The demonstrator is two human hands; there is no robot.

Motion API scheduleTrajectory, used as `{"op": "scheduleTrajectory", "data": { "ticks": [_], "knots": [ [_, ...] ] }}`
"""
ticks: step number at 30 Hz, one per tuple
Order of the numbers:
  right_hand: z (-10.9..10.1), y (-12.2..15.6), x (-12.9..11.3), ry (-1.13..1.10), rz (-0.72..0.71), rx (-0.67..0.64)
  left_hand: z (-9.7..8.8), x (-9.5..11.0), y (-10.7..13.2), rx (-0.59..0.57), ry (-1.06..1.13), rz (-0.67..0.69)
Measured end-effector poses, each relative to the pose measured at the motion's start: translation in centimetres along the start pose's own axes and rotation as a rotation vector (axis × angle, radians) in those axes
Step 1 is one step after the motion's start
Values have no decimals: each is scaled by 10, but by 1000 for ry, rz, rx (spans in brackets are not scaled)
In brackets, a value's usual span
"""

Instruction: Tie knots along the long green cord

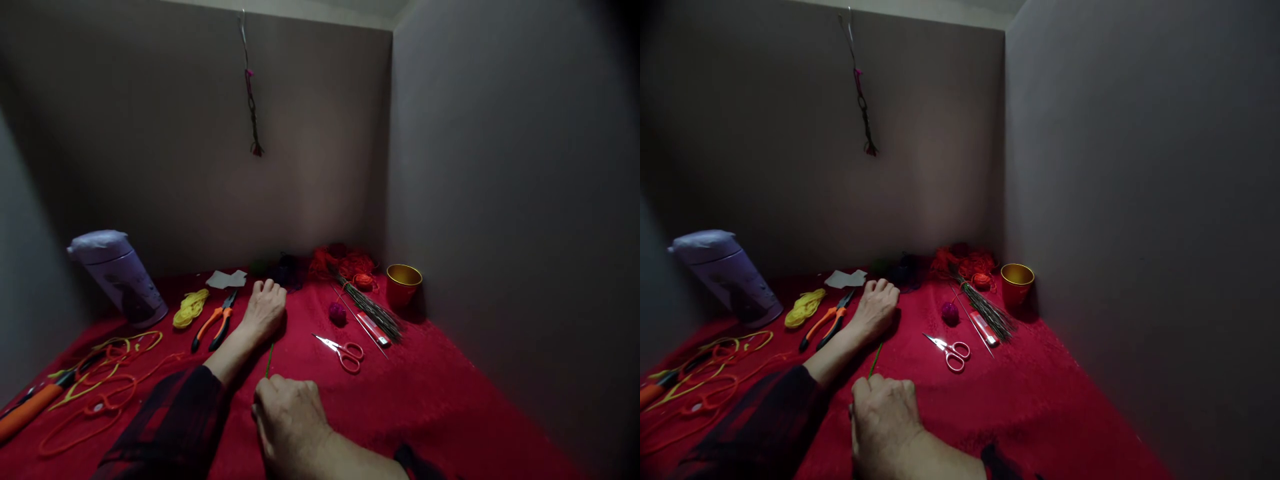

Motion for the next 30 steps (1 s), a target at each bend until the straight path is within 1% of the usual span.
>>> {"op": "scheduleTrajectory", "data": {
  "ticks": [2, 4, 7, 9, 12, 13, 14, 16, 18, 20, 23, 26, 28, 30],
  "knots": [
    [-2, -1, -1, -2, 11, -33, 4, 4, 3, -26, 109, 0],
    [-3, -1, -2, -2, 18, -56, 10, 8, 6, -40, 228, -41],
    [-2, -1, -2, 12, 12, -27, 15, 11, 7, -47, 429, -177],
    [-2, 0, -1, 17, -6, 12, 12, 11, 8, -59, 572, -289],
    [-3, 0, 0, -13, -27, 41, -6, 8, 16, -77, 784, -427],
    [-4, 0, 0, -39, -28, 56, -15, 6, 21, -76, 884, -480],
    [-6, 0, 1, -78, -19, 83, -23, 4, 27, -73, 1051, -571],
    [-10, -2, 2, -184, 32, 177, -38, 0, 42, -39, 1308, -718],
    [-15, -3, 4, -314, 123, 292, -48, -1, 57, -8, 1446, -792],
    [-19, -5, 6, -454, 199, 361, -53, 0, 71, -19, 1498, -801],
    [-22, -7, 7, -631, 240, 393, -54, 8, 88, -41, 1508, -782],
    [-21, -7, 9, -707, 253, 416, -53, 18, 101, -36, 1479, -777],
    [-19, -7, 11, -730, 269, 400, -53, 22, 106, -26, 1447, -792],
    [-18, -7, 12, -752, 289, 363, -54, 24, 108, 32, 1386, -801]
  ]
}}
Point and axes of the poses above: each hand's wrist, its own y-axis away from the middle knuckle, its own z-axis out of the palm, x = y × z, the point moved 1 cm from there along -y, towards the middle knuckle, and after that the axes turned 8 degrees about x, right-handed, at the moved point
